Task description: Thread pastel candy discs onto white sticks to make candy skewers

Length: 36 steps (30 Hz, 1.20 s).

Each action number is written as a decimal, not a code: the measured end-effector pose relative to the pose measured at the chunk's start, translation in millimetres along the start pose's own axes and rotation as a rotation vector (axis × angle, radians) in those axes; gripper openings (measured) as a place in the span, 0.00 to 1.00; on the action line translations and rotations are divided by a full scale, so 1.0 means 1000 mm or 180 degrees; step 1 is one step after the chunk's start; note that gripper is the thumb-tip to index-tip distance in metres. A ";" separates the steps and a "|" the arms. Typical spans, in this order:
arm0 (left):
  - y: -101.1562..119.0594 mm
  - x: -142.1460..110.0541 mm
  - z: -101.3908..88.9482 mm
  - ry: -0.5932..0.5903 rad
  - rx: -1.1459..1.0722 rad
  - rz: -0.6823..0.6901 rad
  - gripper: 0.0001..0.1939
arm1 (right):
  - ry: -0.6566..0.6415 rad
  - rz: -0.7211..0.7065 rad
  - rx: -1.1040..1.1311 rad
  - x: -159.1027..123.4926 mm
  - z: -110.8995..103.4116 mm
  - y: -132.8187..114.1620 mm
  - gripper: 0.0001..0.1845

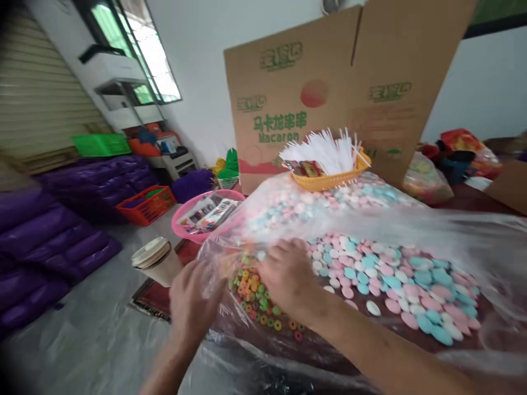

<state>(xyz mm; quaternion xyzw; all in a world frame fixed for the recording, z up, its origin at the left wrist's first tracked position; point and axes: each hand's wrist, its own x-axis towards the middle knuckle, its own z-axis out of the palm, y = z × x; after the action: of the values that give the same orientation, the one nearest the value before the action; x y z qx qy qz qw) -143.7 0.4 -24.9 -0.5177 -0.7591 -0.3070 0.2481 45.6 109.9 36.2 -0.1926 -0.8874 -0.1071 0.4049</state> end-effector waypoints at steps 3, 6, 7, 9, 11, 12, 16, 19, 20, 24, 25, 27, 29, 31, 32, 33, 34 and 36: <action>0.042 0.009 0.014 -0.0363 -0.0078 0.0631 0.26 | -0.0148 0.0356 -0.0162 -0.030 -0.026 0.047 0.23; 0.076 0.007 0.035 -0.0832 -0.0740 0.1947 0.25 | -0.1069 0.0865 0.0156 -0.070 -0.045 0.084 0.16; 0.082 0.010 0.042 -0.0944 -0.0824 0.2339 0.24 | -0.1428 0.1081 0.0354 -0.084 -0.050 0.096 0.17; 0.088 0.028 0.056 -0.0958 -0.0511 0.2507 0.24 | -0.1887 0.1557 0.0575 -0.106 -0.059 0.120 0.24; 0.087 0.061 0.070 -0.0819 0.0213 0.1846 0.24 | -0.1853 0.2007 0.0289 -0.120 -0.071 0.143 0.26; 0.085 0.081 0.077 -0.0674 0.0442 0.1554 0.28 | -0.1783 0.2174 0.0035 -0.121 -0.080 0.152 0.24; 0.080 0.138 0.097 -0.1068 0.0447 0.1386 0.25 | -0.2023 0.2125 0.0183 -0.085 -0.114 0.165 0.20; 0.090 0.150 0.102 -0.1580 0.0268 0.1604 0.16 | -0.1177 0.2487 0.0233 -0.019 -0.119 0.174 0.19; 0.096 0.150 0.102 -0.1607 0.0242 0.1572 0.15 | -0.0866 0.2761 -0.0135 0.007 -0.115 0.183 0.18; 0.115 0.143 0.093 -0.1188 0.0067 0.1315 0.16 | -0.0754 0.3194 -0.0697 0.093 -0.075 0.239 0.14; 0.117 0.140 0.091 -0.0981 0.0038 0.1321 0.15 | -0.0857 0.3307 -0.0777 0.107 -0.062 0.253 0.14; 0.118 0.132 0.086 -0.0462 -0.0012 0.1438 0.15 | -0.1123 0.3516 -0.0898 0.127 -0.037 0.275 0.15; 0.117 0.121 0.085 0.0116 -0.0217 0.1717 0.16 | -0.1380 0.3663 -0.0978 0.136 -0.017 0.289 0.17; 0.117 0.107 0.085 0.0560 -0.0585 0.2212 0.16 | -0.1537 0.3732 -0.1046 0.140 -0.004 0.299 0.23; 0.118 0.100 0.086 0.0677 -0.0798 0.2491 0.15 | -0.1574 0.3745 -0.1077 0.140 -0.001 0.302 0.27; 0.120 0.094 0.086 0.0732 -0.1004 0.2725 0.15 | -0.1584 0.3741 -0.1099 0.140 0.001 0.306 0.30; 0.123 0.090 0.085 0.0716 -0.1176 0.2888 0.14 | -0.1571 0.3718 -0.1108 0.140 0.001 0.309 0.32; 0.133 0.092 0.083 0.0525 -0.1427 0.2990 0.14 | -0.1452 0.3581 -0.1078 0.137 0.001 0.313 0.29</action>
<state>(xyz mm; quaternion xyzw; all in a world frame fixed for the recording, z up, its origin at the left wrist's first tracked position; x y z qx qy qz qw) -55.3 155.6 9.5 -0.8167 -0.3388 -0.3573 0.3010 97.5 427.9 150.7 -0.7093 -0.6851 0.0270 0.1636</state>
